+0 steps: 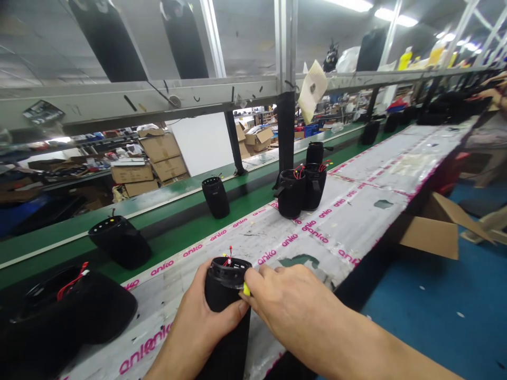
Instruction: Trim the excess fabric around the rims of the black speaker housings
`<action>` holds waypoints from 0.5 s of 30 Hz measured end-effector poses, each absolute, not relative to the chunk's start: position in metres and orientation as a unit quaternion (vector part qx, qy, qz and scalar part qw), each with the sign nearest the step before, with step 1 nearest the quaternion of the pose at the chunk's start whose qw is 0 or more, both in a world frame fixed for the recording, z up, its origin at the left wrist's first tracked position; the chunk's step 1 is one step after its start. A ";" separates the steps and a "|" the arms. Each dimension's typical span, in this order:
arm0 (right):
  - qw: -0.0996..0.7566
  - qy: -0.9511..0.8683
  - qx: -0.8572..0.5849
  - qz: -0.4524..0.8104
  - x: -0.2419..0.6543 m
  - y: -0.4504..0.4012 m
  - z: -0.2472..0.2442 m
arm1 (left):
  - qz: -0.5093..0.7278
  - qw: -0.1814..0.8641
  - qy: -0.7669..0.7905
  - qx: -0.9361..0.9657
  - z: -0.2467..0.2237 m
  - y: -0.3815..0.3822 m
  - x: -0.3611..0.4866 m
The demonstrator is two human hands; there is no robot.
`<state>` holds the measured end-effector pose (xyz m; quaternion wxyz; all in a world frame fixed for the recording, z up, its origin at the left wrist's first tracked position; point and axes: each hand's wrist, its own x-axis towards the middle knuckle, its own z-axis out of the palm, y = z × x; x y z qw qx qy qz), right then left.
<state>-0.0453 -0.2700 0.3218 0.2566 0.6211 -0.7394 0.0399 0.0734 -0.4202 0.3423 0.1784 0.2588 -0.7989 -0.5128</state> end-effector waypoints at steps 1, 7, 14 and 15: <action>0.257 -0.739 0.622 0.039 -0.045 -0.270 0.321 | -0.512 0.178 -0.800 0.259 0.343 -0.420 0.073; 0.262 -0.728 0.633 0.009 -0.046 -0.270 0.328 | -0.492 0.177 -0.808 0.272 0.345 -0.417 0.074; 0.251 -0.735 0.630 -0.017 -0.041 -0.270 0.337 | -0.449 0.215 -0.811 0.308 0.336 -0.411 0.072; 0.250 -0.734 0.632 -0.015 -0.040 -0.271 0.338 | -0.447 0.220 -0.810 0.308 0.335 -0.411 0.072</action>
